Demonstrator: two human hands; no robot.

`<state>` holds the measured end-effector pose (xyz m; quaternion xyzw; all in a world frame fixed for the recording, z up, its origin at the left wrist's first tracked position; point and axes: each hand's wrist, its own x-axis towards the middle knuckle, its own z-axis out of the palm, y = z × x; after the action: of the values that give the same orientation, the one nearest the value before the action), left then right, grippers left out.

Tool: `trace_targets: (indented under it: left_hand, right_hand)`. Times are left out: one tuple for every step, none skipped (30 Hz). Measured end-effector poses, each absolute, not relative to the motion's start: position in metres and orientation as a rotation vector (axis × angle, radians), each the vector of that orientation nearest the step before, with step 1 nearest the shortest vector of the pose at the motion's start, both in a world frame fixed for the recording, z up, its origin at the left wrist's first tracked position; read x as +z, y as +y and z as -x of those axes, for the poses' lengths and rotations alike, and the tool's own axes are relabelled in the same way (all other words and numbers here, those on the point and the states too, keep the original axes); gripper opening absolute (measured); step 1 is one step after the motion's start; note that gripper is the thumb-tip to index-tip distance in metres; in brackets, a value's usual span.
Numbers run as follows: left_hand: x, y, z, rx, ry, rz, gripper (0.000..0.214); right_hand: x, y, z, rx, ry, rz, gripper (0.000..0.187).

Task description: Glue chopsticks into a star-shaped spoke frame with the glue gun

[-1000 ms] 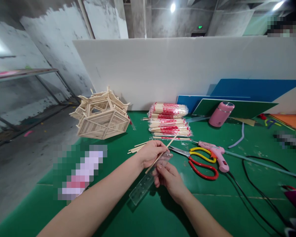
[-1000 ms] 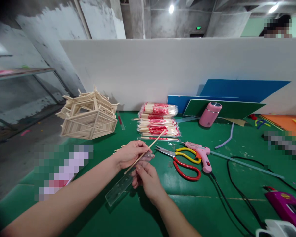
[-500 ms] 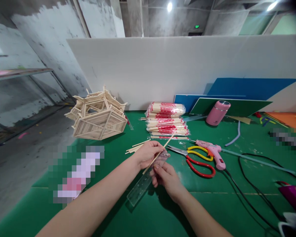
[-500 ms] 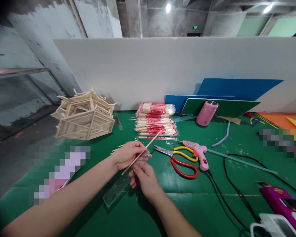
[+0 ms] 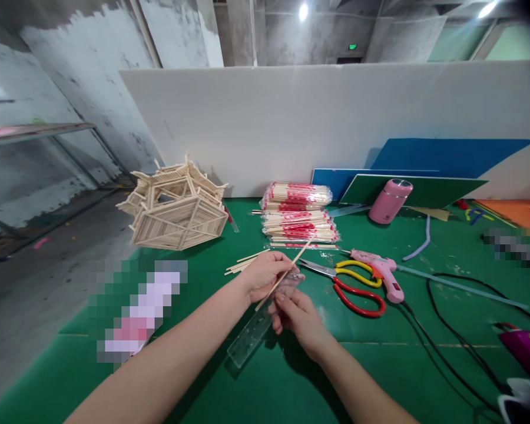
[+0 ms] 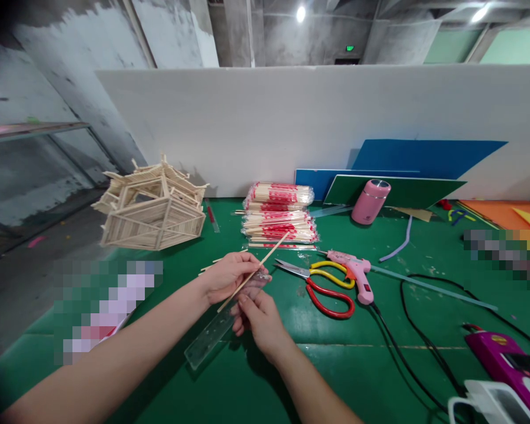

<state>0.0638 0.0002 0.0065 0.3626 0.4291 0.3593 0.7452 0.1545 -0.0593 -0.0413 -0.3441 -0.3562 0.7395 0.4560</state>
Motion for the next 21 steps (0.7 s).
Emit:
trace_targets:
  left_hand:
    - [0.0068,-0.0001,-0.0639,0.788,0.94,-0.795,0.013]
    - [0.007,-0.0004,-0.0639,0.79,0.941,-0.797,0.012]
    - [0.0071,-0.0007,-0.064,0.792,0.942,-0.8,0.012]
    - [0.0071,-0.0009,-0.0641,0.795,0.943,-0.802,0.012]
    - [0.0069,-0.001,-0.0641,0.797,0.945,-0.805,0.013]
    - [0.0066,-0.0009,-0.0641,0.799,0.946,-0.809,0.013]
    - [0.0062,-0.0008,-0.0641,0.8,0.948,-0.811,0.013]
    - [0.0057,-0.0006,-0.064,0.801,0.949,-0.814,0.013]
    - [0.0052,-0.0004,-0.0639,0.801,0.95,-0.816,0.013]
    - [0.0048,-0.0003,-0.0639,0.801,0.952,-0.819,0.012]
    - [0.0046,-0.0002,-0.0638,0.8,0.952,-0.821,0.012]
    - [0.0045,-0.0002,-0.0639,0.8,0.953,-0.823,0.011]
    - [0.0047,-0.0002,-0.0639,0.8,0.954,-0.826,0.011]
    - [0.005,-0.0004,-0.0641,0.799,0.954,-0.829,0.01]
    - [0.0054,-0.0006,-0.0642,0.799,0.955,-0.832,0.01]
    - [0.0059,-0.0008,-0.0644,0.797,0.955,-0.834,0.01]
    - [0.0063,-0.0009,-0.0645,0.794,0.956,-0.836,0.011]
    - [0.0066,-0.001,-0.0646,0.791,0.957,-0.838,0.011]
    - [0.0069,-0.001,-0.0646,0.787,0.958,-0.84,0.011]
    - [0.007,-0.0009,-0.0645,0.783,0.96,-0.844,0.011]
    - [0.0071,-0.0007,-0.0643,0.779,0.961,-0.849,0.011]
  right_hand:
    - [-0.0416,-0.0594,-0.1546,1.822,-0.879,0.847,0.03]
    - [-0.0421,-0.0595,-0.1547,1.824,-0.882,0.844,0.03]
    - [-0.0429,-0.0595,-0.1548,1.825,-0.888,0.84,0.029]
    - [-0.0437,-0.0596,-0.1549,1.823,-0.894,0.834,0.029]
    - [-0.0447,-0.0596,-0.1549,1.818,-0.899,0.828,0.029]
    - [-0.0458,-0.0596,-0.1549,1.815,-0.902,0.822,0.029]
    - [-0.0467,-0.0597,-0.1549,1.812,-0.903,0.818,0.028]
    - [-0.0474,-0.0597,-0.1548,1.809,-0.899,0.817,0.028]
    - [-0.0479,-0.0598,-0.1547,1.808,-0.896,0.819,0.027]
    - [-0.0481,-0.06,-0.1546,1.808,-0.893,0.821,0.027]
    - [-0.048,-0.0601,-0.1545,1.808,-0.894,0.821,0.027]
    - [-0.0476,-0.0602,-0.1544,1.808,-0.895,0.82,0.027]
    - [-0.0471,-0.0603,-0.1543,1.807,-0.898,0.817,0.028]
    - [-0.0465,-0.0602,-0.1543,1.808,-0.902,0.814,0.028]
    - [-0.046,-0.0601,-0.1542,1.808,-0.903,0.813,0.028]
    - [-0.0456,-0.0599,-0.154,1.81,-0.901,0.815,0.029]
    - [-0.0455,-0.0596,-0.1539,1.815,-0.897,0.821,0.029]
    - [-0.0455,-0.0593,-0.1537,1.818,-0.89,0.828,0.03]
    - [-0.0458,-0.0589,-0.1535,1.822,-0.884,0.835,0.03]
    - [-0.0461,-0.0587,-0.1533,1.823,-0.878,0.839,0.031]
    - [-0.0465,-0.0585,-0.1531,1.823,-0.877,0.841,0.031]
